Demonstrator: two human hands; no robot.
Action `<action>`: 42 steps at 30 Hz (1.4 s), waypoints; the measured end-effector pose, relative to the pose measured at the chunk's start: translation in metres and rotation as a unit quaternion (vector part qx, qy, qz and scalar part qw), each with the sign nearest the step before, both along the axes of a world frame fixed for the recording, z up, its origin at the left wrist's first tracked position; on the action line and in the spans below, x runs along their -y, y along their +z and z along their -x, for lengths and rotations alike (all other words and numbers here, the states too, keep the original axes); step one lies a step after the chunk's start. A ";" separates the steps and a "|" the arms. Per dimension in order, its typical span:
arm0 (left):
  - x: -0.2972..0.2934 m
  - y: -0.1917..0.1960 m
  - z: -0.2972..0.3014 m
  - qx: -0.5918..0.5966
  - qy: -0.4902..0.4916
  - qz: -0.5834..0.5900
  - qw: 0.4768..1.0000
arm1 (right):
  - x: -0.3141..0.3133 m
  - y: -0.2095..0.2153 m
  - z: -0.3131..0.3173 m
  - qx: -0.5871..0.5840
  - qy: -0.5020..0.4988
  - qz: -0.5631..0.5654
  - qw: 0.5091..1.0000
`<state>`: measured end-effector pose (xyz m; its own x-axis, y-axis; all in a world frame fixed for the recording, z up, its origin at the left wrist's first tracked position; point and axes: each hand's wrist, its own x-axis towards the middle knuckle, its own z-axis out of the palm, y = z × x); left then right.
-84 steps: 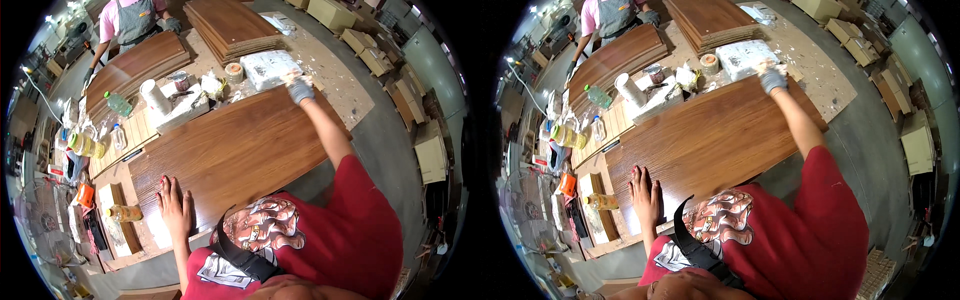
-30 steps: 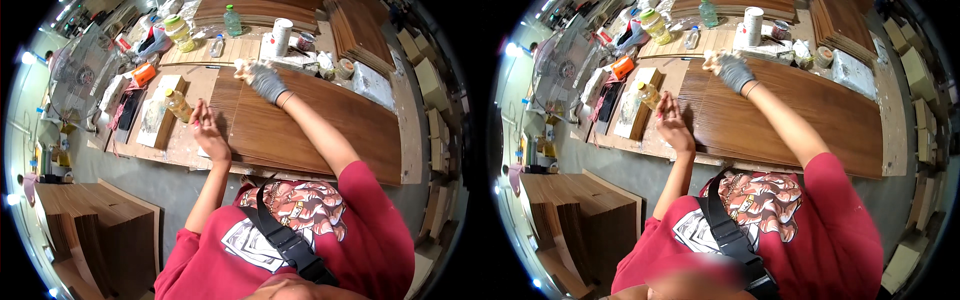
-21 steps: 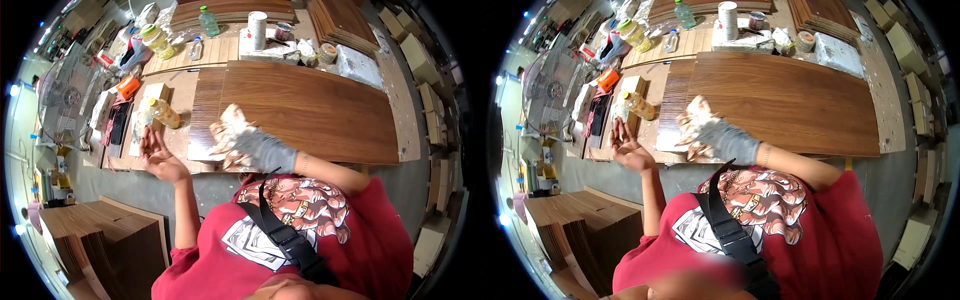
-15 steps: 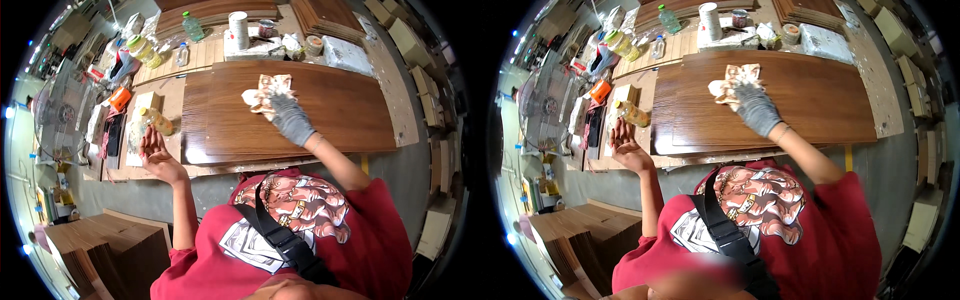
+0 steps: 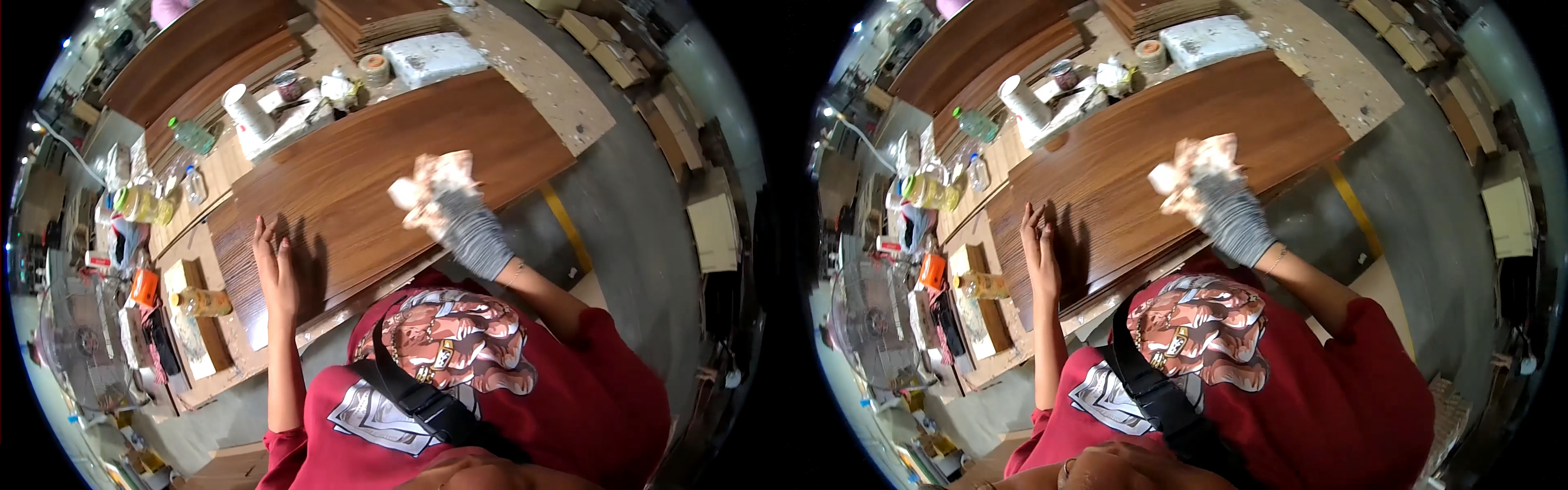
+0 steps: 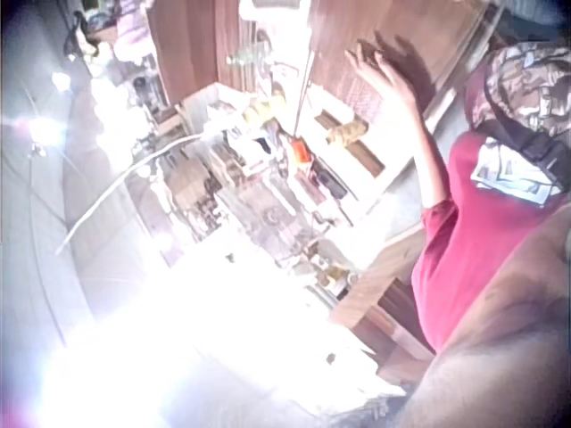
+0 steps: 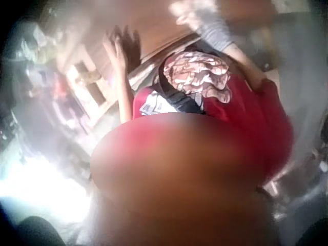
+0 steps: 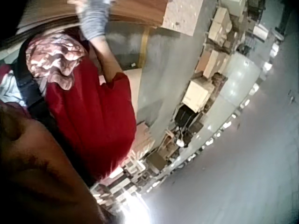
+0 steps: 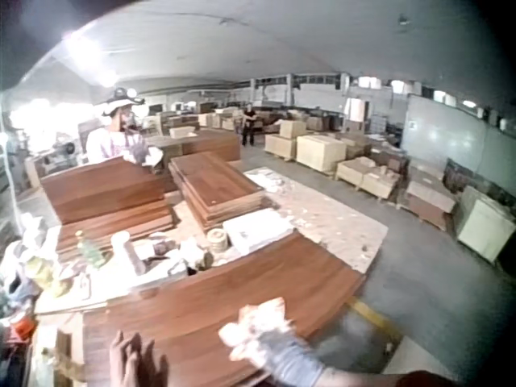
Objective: The person wipes a wooden panel with a cloth. The person applies a liquid from a bottle to a pad and wipes the surface and edges of the panel before lifting it.
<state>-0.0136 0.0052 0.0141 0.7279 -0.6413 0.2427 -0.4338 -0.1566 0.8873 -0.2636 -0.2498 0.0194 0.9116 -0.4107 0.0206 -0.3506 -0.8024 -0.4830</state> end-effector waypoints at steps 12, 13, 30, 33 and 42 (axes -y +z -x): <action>0.022 0.016 0.055 0.276 -0.099 -0.303 0.907 | -0.024 0.028 0.008 -0.054 -0.144 0.220 0.963; 0.021 0.022 0.058 0.265 -0.099 -0.310 0.908 | -0.004 0.024 0.035 0.026 -0.198 0.243 0.949; 0.013 0.036 0.075 0.245 -0.091 -0.277 0.925 | 0.198 0.090 0.157 0.066 -0.194 0.358 0.911; 0.009 0.037 0.076 0.260 -0.082 -0.282 0.920 | 0.078 0.081 0.041 -0.019 -0.139 0.351 0.926; 0.009 0.039 0.074 0.234 -0.096 -0.281 0.926 | 0.043 0.083 -0.065 0.006 0.094 0.423 0.901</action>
